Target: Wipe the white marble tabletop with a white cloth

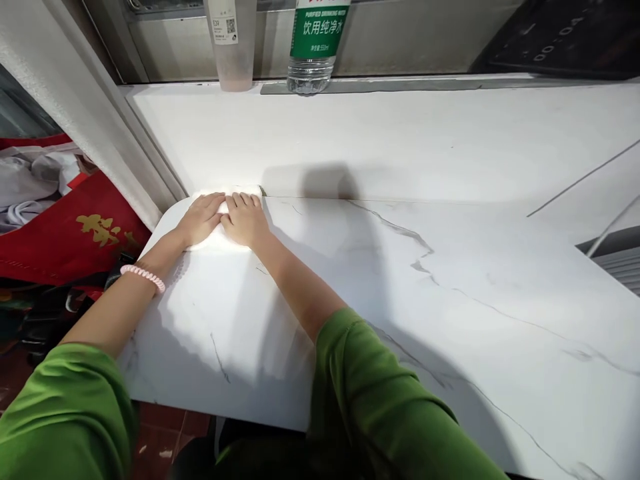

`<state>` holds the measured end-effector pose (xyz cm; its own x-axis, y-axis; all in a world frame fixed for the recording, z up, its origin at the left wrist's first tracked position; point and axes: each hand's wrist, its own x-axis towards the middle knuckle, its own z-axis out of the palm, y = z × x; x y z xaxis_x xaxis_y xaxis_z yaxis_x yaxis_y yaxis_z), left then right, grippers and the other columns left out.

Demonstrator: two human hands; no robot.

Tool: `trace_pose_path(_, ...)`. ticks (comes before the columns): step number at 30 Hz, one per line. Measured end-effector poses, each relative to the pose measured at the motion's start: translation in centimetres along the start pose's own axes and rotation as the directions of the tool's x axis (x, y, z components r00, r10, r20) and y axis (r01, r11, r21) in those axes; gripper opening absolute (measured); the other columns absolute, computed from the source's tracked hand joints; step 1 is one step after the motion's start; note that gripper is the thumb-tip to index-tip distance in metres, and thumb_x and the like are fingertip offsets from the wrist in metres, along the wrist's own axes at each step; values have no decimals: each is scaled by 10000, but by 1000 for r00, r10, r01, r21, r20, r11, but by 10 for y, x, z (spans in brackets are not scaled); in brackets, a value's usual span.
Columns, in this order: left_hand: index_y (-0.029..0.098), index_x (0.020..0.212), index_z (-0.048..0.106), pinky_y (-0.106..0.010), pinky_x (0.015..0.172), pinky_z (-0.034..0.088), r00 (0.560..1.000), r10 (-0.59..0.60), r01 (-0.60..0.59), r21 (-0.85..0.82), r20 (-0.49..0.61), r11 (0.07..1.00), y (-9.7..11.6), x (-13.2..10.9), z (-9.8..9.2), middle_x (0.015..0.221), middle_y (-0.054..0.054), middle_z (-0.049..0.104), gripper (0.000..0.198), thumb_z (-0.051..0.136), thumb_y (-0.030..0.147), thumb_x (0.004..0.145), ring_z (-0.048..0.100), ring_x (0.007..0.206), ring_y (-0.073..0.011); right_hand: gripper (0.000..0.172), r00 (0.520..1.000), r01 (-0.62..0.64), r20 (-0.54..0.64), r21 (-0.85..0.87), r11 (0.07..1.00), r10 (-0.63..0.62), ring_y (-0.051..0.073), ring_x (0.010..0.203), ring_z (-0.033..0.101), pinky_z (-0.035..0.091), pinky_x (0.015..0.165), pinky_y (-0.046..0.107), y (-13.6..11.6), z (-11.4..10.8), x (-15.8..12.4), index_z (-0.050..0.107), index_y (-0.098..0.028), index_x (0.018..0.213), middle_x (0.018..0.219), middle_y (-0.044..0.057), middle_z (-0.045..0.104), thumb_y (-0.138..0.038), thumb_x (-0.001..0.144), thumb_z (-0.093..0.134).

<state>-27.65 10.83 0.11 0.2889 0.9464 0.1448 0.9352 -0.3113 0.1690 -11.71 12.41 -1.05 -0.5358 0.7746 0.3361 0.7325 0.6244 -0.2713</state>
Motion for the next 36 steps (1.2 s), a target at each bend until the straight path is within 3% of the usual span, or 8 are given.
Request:
trace_pose_path(5,123,1471,378,-476,1225,186,999,-35,34,50,12,998,43,-37,4,1577,-134,382,551,290,259,944,308,1474,-251,491,998,70,0,-25,997,-70,333,1350,420,236,1161,476,-3,-18,-50,504,-6,1384,1474,203,499,-219,967,355)
trace_pose_path(11,47,1478,359,-507,1237,173,999,41,-43,71,23,997,130,-118,7,1571,-186,378,560,269,264,970,296,1485,-277,538,993,106,-50,-46,993,-109,366,1357,422,255,1165,520,-16,-50,-159,497,31,1398,1467,229,503,-251,960,362)
trace_pose_path(14,18,1477,353,-541,1229,191,998,65,-64,79,-8,995,176,-159,8,1559,-215,385,555,250,269,993,279,1492,-300,553,981,187,-40,-40,982,-189,367,1385,402,252,1180,524,-21,-68,-212,502,38,1402,1481,228,491,-261,959,357)
trace_pose_path(18,17,1483,352,-556,1222,216,995,99,-99,64,10,993,215,-183,7,1565,-216,377,546,252,256,1002,254,1502,-306,565,981,196,17,-65,978,-196,366,1405,388,271,1181,524,-20,-86,-253,481,50,1420,1491,240,475,-245,958,347)
trace_pose_path(21,19,1469,377,-551,1224,217,992,122,-124,38,45,992,219,-172,5,1549,-215,403,542,282,246,986,278,1493,-308,563,988,148,48,-95,984,-144,364,1412,387,273,1181,519,-15,-89,-255,473,52,1427,1501,237,464,-231,959,340)
trace_pose_path(24,3,1448,399,-549,1225,211,991,123,-124,16,57,992,209,-144,7,1527,-229,428,542,306,234,967,307,1480,-311,549,994,99,52,-107,989,-94,359,1406,399,260,1182,511,-3,-83,-236,484,44,1421,1498,225,474,-208,961,323)
trace_pose_path(30,52,1427,427,-504,1223,213,999,47,-47,13,28,999,169,-57,18,1521,-191,446,528,336,205,929,355,1451,-272,526,999,4,34,-98,995,0,328,1386,414,245,1164,483,40,-65,-156,490,0,1417,1489,200,495,-177,948,330)
trace_pose_path(36,103,1383,467,-432,1198,261,997,65,-65,10,-32,998,127,33,30,1484,-149,493,503,347,193,902,414,1398,-242,449,997,-66,-37,-65,996,64,298,1304,476,264,1126,433,80,-53,-81,568,-46,1303,1395,187,577,-147,945,316)
